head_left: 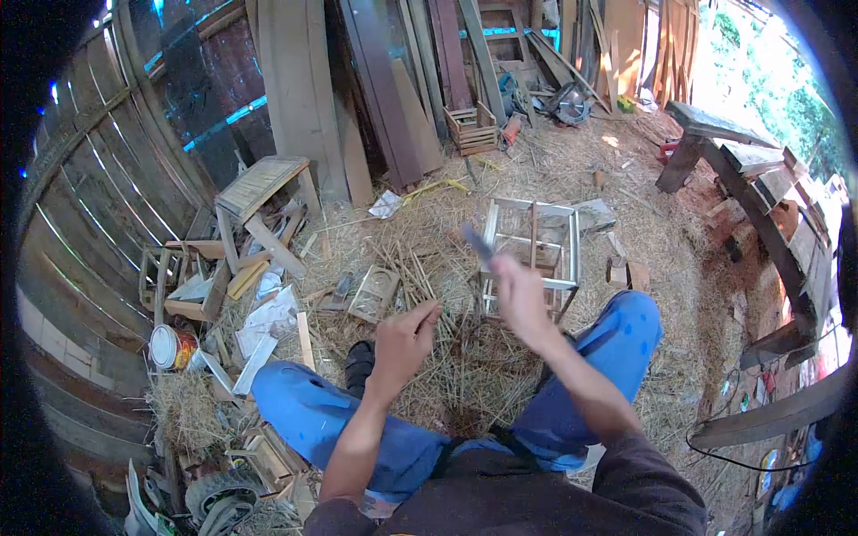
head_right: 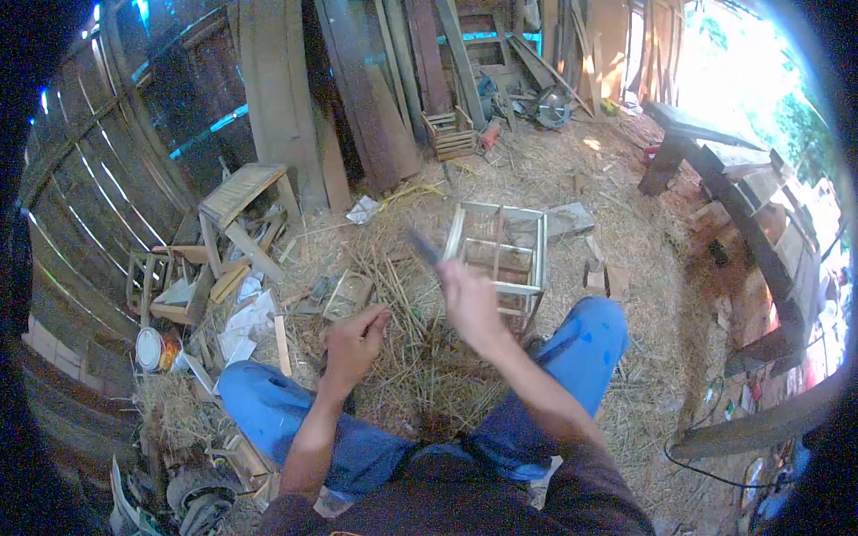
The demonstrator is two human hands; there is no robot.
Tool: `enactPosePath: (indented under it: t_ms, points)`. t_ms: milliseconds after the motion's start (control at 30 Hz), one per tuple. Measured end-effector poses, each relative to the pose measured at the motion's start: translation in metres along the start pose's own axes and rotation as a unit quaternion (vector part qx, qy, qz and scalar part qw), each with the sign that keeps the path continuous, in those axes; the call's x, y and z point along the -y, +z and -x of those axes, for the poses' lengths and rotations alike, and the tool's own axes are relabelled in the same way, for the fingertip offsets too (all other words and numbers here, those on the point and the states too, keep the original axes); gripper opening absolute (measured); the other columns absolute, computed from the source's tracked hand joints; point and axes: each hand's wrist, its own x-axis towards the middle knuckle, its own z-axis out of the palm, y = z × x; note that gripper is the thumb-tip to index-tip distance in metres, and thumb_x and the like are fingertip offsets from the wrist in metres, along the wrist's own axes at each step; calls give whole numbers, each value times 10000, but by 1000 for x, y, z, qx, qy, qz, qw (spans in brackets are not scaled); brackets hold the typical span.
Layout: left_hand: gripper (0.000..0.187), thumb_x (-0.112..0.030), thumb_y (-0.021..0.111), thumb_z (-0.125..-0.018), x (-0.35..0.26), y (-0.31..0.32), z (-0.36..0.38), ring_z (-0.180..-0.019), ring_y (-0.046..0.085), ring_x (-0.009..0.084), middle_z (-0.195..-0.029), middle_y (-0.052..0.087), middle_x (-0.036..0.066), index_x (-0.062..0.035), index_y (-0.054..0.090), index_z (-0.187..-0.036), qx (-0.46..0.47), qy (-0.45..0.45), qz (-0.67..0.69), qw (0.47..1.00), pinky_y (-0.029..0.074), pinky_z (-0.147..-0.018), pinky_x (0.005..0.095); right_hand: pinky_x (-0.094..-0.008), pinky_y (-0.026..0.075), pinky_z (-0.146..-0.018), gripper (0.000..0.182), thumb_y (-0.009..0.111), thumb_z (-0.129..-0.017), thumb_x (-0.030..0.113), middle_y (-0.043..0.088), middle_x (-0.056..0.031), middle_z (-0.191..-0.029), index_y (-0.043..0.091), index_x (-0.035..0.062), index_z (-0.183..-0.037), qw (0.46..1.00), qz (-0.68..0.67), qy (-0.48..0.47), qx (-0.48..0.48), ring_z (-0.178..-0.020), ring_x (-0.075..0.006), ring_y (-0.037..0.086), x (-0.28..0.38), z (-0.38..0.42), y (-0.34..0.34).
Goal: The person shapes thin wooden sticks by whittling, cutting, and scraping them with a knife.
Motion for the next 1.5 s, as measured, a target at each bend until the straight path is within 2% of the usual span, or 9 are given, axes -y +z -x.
enactPosePath:
  t_ms: [167,300,433,567,700,833,1067,1233,1500]
  points:
    - [216,-219,670,-936,4,2,2,-630,675,327,-782,688,201,-42,726,-1046,-9,18,-8,1000,497,-579,373,-488,470,-584,353,420,-1055,281,581,-250,-683,617,27,-910,988,-26,151,-33,-613,-420,622,17,-33,-32]
    - [205,-224,662,-940,-1,5,-1,-626,661,344,-761,676,200,-64,724,-1051,-9,11,-2,1000,484,-564,391,-466,427,-535,401,401,-1064,314,535,-232,-622,605,14,-892,999,32,-34,-26,-560,-410,559,3,11,11]
    - [191,-233,650,-942,4,5,2,-629,645,383,-733,662,196,-99,722,-1058,-28,21,15,999,472,-547,441,-471,479,-579,300,458,-1040,243,580,-239,-662,622,20,-923,990,-2,132,-43,-658,-398,649,7,-29,-16]
    - [195,-240,654,-940,6,11,2,-624,647,379,-736,662,200,-97,725,-1053,-32,28,2,999,477,-545,426,-418,485,-568,279,443,-1035,191,565,-209,-634,635,21,-927,998,44,-50,8,-604,-371,628,3,20,14]
    - [204,-236,658,-940,8,12,3,-623,648,376,-736,659,202,-85,722,-1059,-33,10,33,999,477,-547,418,-487,507,-586,138,508,-968,77,629,-221,-725,639,33,-958,991,-11,129,-13,-658,-389,670,15,-23,-16]
    - [207,-226,658,-941,5,16,1,-627,653,371,-747,661,205,-64,717,-1057,-28,28,33,999,476,-550,412,-472,510,-564,182,473,-994,125,607,-215,-690,624,30,-955,997,19,-68,6,-649,-352,688,6,20,14]
    - [209,-221,660,-941,-1,14,2,-636,658,373,-763,670,206,-51,717,-1046,-36,19,34,999,488,-562,420,-482,515,-531,185,478,-1017,186,608,-213,-618,616,63,-1007,992,-16,123,13,-582,-404,651,13,-11,-7]
    - [214,-233,666,-935,1,14,1,-647,659,376,-770,675,200,-61,723,-1049,-21,3,18,1000,489,-562,430,-506,478,-537,219,484,-1023,237,582,-226,-616,592,59,-952,995,-36,-86,-42,-602,-445,619,15,6,12]
    - [207,-228,663,-937,4,12,4,-651,668,360,-771,677,200,-67,725,-1052,-38,5,25,999,492,-571,419,-499,467,-520,326,468,-1041,296,587,-238,-635,632,30,-946,998,43,-33,35,-583,-420,624,7,13,8]
